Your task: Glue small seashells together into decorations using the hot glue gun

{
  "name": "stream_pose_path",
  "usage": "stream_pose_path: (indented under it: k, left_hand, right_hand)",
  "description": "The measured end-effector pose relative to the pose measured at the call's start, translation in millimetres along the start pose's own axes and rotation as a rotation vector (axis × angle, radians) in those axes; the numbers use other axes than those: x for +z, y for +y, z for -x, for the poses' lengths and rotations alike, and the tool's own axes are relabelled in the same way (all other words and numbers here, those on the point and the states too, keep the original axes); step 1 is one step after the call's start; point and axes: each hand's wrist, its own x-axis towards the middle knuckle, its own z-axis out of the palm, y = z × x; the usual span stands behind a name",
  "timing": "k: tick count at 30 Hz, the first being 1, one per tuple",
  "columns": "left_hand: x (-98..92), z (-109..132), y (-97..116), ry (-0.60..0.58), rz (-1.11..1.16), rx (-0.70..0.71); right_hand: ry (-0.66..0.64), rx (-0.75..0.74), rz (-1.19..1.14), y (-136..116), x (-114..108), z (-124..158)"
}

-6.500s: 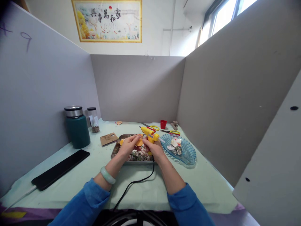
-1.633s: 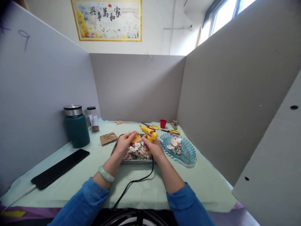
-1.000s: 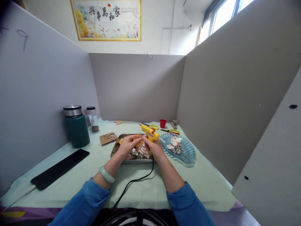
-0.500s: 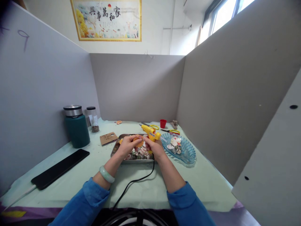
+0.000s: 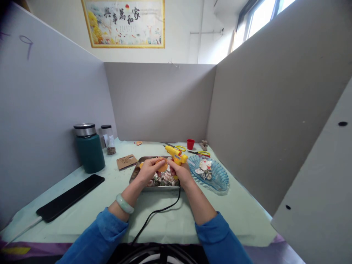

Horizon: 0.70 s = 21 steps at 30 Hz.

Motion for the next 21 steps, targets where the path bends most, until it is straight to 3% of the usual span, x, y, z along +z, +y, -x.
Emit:
stream_pose_path:
  k: [13, 21]
  left_hand:
    - [-0.3, 0.4, 0.3, -0.002, 0.189, -0.121]
    - [0.4, 1.5, 1.9, -0.018, 0.138, -0.138]
  right_hand:
    - [0.027, -0.007, 0.017, -0.3, 1.5, -0.2]
    - [0.006, -0.008, -0.018, -0.3, 1.1, 0.6]
